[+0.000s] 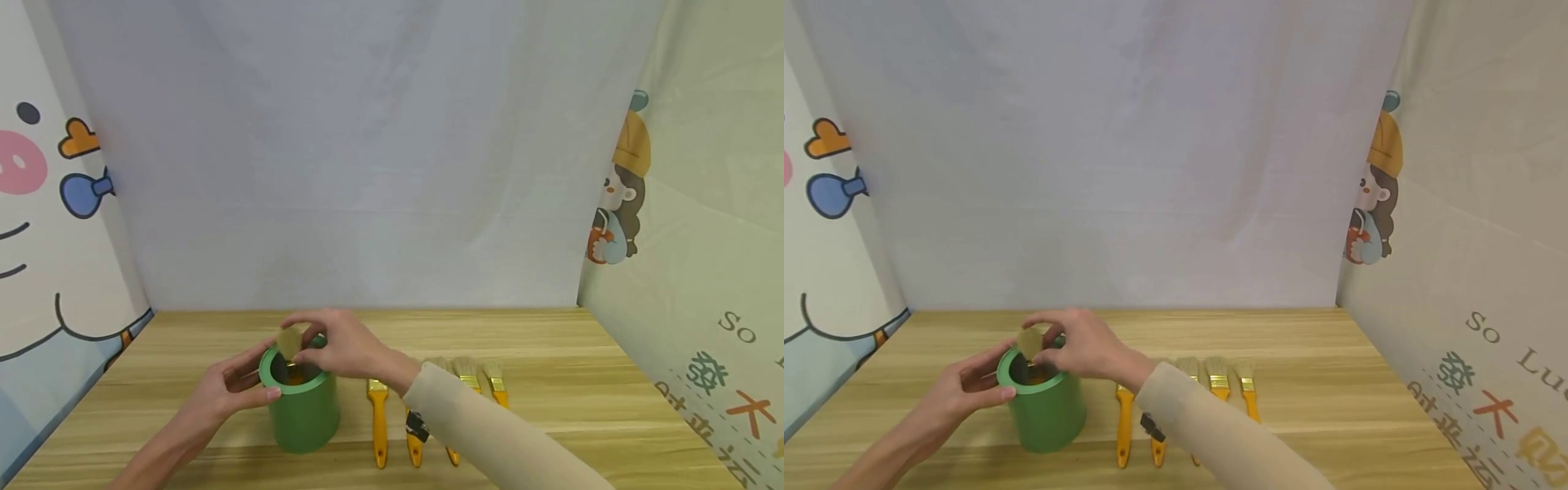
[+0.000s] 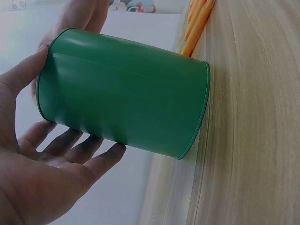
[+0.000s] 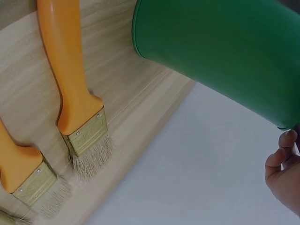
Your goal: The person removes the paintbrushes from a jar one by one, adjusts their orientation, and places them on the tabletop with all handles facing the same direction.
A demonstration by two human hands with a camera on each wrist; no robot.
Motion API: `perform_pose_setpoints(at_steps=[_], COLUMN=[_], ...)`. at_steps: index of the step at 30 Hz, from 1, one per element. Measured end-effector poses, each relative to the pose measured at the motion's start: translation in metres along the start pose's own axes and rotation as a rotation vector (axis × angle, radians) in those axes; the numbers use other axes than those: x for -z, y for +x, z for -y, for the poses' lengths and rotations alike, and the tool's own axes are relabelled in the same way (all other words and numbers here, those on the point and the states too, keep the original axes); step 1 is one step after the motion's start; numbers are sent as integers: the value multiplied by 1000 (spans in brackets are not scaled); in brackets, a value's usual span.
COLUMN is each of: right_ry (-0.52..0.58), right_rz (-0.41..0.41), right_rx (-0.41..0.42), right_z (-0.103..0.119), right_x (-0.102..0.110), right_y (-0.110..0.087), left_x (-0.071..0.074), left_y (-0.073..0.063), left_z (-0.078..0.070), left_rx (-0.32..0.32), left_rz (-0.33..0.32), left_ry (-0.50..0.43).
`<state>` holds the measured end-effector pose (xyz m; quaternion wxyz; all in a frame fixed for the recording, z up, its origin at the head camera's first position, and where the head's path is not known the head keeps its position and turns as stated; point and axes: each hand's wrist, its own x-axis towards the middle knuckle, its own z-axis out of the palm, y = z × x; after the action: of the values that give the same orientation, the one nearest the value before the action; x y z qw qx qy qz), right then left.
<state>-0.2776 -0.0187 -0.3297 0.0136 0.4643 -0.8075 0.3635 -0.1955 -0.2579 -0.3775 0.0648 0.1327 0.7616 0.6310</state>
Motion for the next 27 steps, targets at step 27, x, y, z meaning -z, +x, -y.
perform_pose_setpoints(at_steps=[27], right_ry=[109], right_rz=[-192], right_rx=[66], right_z=[15], right_x=[45], right_y=[2], left_x=[-2], left_y=[0], left_z=[0], left_rx=[-14], left_rz=[-8], left_ry=[-32])
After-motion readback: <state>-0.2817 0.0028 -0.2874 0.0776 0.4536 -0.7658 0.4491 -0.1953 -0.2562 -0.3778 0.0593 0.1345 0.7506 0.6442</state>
